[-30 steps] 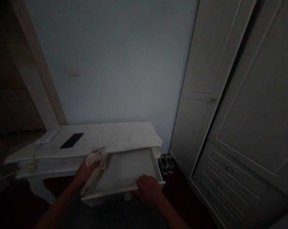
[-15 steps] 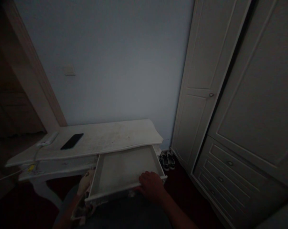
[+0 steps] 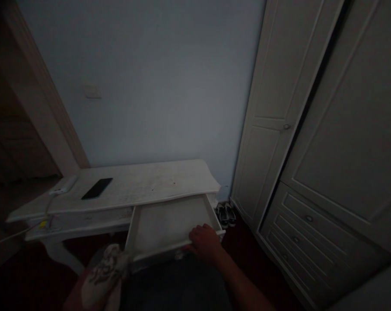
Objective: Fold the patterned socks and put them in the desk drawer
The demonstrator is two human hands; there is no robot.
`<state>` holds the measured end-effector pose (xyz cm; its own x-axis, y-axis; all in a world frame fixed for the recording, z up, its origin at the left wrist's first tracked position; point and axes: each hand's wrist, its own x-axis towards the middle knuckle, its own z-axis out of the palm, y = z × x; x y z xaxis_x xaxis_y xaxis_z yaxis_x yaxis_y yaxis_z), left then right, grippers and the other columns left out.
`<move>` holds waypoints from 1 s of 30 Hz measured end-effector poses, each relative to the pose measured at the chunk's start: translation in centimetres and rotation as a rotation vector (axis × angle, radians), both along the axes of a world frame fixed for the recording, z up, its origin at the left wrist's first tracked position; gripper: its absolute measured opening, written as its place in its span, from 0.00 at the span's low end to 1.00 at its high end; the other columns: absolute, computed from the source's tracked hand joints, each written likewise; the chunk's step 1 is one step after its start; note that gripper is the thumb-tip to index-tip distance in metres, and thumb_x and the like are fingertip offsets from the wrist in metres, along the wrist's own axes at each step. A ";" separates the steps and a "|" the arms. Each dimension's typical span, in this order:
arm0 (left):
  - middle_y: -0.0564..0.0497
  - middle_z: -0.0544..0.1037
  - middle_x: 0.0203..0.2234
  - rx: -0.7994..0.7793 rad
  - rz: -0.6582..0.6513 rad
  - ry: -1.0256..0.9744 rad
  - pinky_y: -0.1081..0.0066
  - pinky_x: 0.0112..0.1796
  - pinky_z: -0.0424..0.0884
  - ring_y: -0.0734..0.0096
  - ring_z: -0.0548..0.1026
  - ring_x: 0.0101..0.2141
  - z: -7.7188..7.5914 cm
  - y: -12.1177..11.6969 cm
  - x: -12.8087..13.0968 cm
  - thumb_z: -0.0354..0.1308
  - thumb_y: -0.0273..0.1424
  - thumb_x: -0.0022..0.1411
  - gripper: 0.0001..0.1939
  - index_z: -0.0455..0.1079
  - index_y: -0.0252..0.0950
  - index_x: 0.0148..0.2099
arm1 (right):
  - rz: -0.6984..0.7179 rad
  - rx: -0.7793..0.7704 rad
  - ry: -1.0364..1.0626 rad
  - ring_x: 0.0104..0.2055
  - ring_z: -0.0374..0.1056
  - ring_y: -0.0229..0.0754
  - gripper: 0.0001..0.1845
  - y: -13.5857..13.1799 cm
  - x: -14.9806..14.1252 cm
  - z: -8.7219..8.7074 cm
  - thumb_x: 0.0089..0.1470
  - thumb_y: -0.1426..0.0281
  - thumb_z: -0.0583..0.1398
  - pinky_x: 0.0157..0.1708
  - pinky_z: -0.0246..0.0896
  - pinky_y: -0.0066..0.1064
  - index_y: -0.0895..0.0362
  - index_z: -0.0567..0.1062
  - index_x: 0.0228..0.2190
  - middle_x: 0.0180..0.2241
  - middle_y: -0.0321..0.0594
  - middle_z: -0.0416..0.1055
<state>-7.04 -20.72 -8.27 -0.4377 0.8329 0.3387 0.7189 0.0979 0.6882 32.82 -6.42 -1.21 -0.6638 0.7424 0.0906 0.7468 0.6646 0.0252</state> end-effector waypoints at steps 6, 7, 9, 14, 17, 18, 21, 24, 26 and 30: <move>0.52 0.84 0.52 0.126 -0.537 0.642 0.61 0.51 0.80 0.54 0.82 0.51 -2.3 1.9 2.4 0.60 0.25 0.57 0.28 0.76 0.53 0.57 | -0.034 -0.007 0.040 0.45 0.74 0.51 0.29 -0.6 -1.9 0.0 0.70 0.44 0.53 0.44 0.62 0.38 0.56 0.78 0.41 0.41 0.47 0.79; 0.53 0.83 0.56 0.103 -0.527 0.721 0.60 0.54 0.78 0.55 0.81 0.54 -2.3 2.3 3.7 0.58 0.20 0.56 0.33 0.74 0.55 0.60 | -0.050 -0.006 0.053 0.45 0.74 0.51 0.29 -0.7 -2.1 0.0 0.69 0.44 0.54 0.43 0.62 0.38 0.56 0.78 0.41 0.41 0.47 0.79; 0.52 0.81 0.58 0.048 -0.509 0.816 0.60 0.55 0.76 0.55 0.79 0.55 -2.0 2.8 5.8 0.57 0.16 0.54 0.38 0.72 0.56 0.62 | -0.055 -0.011 0.076 0.45 0.74 0.51 0.27 -0.7 -2.1 -0.1 0.69 0.45 0.56 0.43 0.63 0.38 0.56 0.78 0.41 0.40 0.47 0.79; 0.52 0.80 0.59 -0.129 -0.485 0.853 0.61 0.55 0.75 0.55 0.76 0.59 -0.5 2.5 7.0 0.56 0.14 0.51 0.43 0.72 0.57 0.64 | 0.077 0.033 0.200 0.55 0.70 0.55 0.19 -0.3 2.7 -0.3 0.66 0.55 0.62 0.57 0.62 0.47 0.56 0.77 0.48 0.51 0.52 0.77; 0.51 0.80 0.59 -0.259 -0.455 0.803 0.61 0.55 0.76 0.55 0.76 0.59 0.2 2.4 6.8 0.56 0.15 0.50 0.42 0.72 0.53 0.64 | -0.066 0.104 0.358 0.68 0.61 0.63 0.28 -0.3 7.1 -1.1 0.62 0.53 0.66 0.65 0.54 0.58 0.54 0.75 0.59 0.67 0.56 0.66; 0.51 0.80 0.59 -0.277 -0.451 0.780 0.62 0.54 0.76 0.56 0.76 0.59 0.3 2.5 6.9 0.56 0.16 0.50 0.41 0.72 0.52 0.64 | -0.131 0.093 0.418 0.69 0.59 0.65 0.31 -0.3 8.3 -1.5 0.61 0.52 0.66 0.66 0.54 0.59 0.53 0.74 0.61 0.69 0.57 0.63; 0.48 0.80 0.58 -0.182 -0.493 0.712 0.65 0.49 0.78 0.57 0.79 0.56 0.5 3.2 8.1 0.57 0.17 0.51 0.38 0.71 0.49 0.63 | -0.257 -0.082 0.657 0.67 0.65 0.62 0.36 -0.7 10.0 -2.7 0.61 0.50 0.65 0.64 0.60 0.56 0.52 0.70 0.65 0.66 0.55 0.68; 0.46 0.82 0.54 0.082 -0.580 0.647 0.67 0.45 0.79 0.59 0.82 0.50 0.9 4.1 10.3 0.57 0.20 0.57 0.33 0.67 0.47 0.63 | -0.301 -0.301 0.901 0.58 0.75 0.58 0.41 -1.0 9.8 -3.3 0.60 0.51 0.66 0.59 0.69 0.50 0.51 0.65 0.69 0.58 0.51 0.77; 0.44 0.82 0.51 0.242 -0.638 0.597 0.67 0.44 0.79 0.59 0.82 0.48 1.8 4.9 12.2 0.57 0.22 0.59 0.30 0.65 0.45 0.63 | -0.301 -0.385 1.009 0.56 0.77 0.58 0.41 -1.1 9.4 -3.3 0.58 0.52 0.68 0.57 0.71 0.50 0.52 0.67 0.68 0.55 0.50 0.80; 0.48 0.82 0.41 0.287 -0.757 0.659 0.69 0.36 0.77 0.61 0.82 0.39 4.5 6.5 16.5 0.60 0.23 0.60 0.25 0.67 0.44 0.58 | -0.212 -0.523 1.152 0.58 0.76 0.59 0.36 -0.8 9.7 -3.3 0.55 0.53 0.71 0.59 0.70 0.51 0.53 0.75 0.61 0.56 0.51 0.79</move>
